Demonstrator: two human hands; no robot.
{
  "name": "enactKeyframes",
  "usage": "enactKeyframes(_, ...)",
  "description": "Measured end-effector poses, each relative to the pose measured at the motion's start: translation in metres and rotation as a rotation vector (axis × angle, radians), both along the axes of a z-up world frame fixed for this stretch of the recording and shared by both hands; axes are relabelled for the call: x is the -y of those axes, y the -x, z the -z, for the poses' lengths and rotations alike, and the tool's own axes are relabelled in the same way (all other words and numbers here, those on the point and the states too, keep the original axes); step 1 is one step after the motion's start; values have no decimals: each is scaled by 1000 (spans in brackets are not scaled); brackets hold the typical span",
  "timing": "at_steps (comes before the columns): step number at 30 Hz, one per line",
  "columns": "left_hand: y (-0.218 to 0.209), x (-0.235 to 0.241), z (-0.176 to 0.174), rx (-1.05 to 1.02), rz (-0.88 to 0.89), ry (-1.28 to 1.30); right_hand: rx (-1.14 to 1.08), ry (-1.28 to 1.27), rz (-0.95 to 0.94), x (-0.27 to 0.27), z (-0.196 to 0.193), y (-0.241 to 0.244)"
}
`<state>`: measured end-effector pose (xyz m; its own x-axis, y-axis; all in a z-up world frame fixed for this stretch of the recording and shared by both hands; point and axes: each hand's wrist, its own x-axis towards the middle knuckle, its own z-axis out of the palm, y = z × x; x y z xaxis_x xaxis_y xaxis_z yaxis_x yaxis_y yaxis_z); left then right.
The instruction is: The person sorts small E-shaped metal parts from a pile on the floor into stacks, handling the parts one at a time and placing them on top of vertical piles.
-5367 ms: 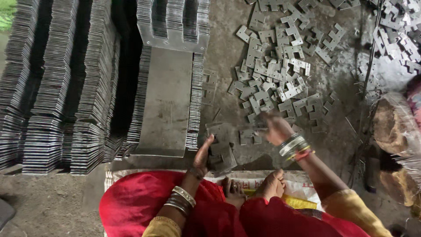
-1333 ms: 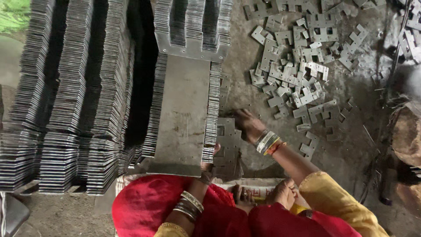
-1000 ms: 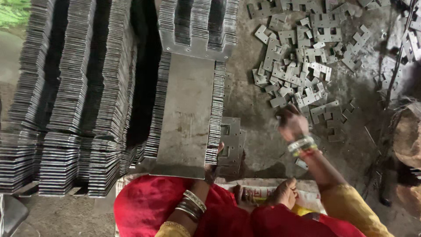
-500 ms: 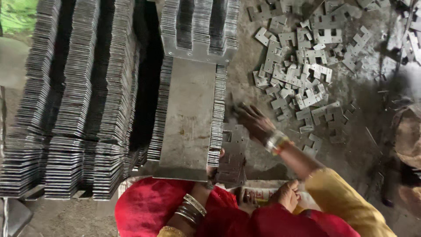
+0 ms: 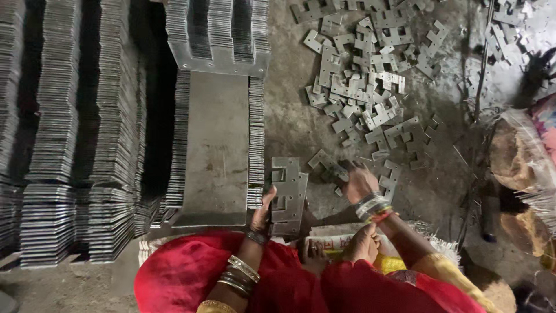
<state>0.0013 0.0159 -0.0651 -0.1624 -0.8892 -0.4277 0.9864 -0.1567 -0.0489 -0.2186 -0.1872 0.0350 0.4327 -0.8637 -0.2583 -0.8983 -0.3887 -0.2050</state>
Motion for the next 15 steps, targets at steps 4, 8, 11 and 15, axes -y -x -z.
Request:
enactKeyframes(4, -3, -3, -37, 237, 87, -9, -35, 82, -115, 13, 42, 6)
enactKeyframes(8, -3, -6, -41, 278, 65, -18, 149, -259, 138, 18, 19, -3)
enactKeyframes(11, 1, -7, -41, 217, 62, -53, 328, -444, 212, 13, -24, -13)
enactKeyframes(15, 7, -10, -63, 236, -30, -16, 521, -812, 312, -17, -61, -23)
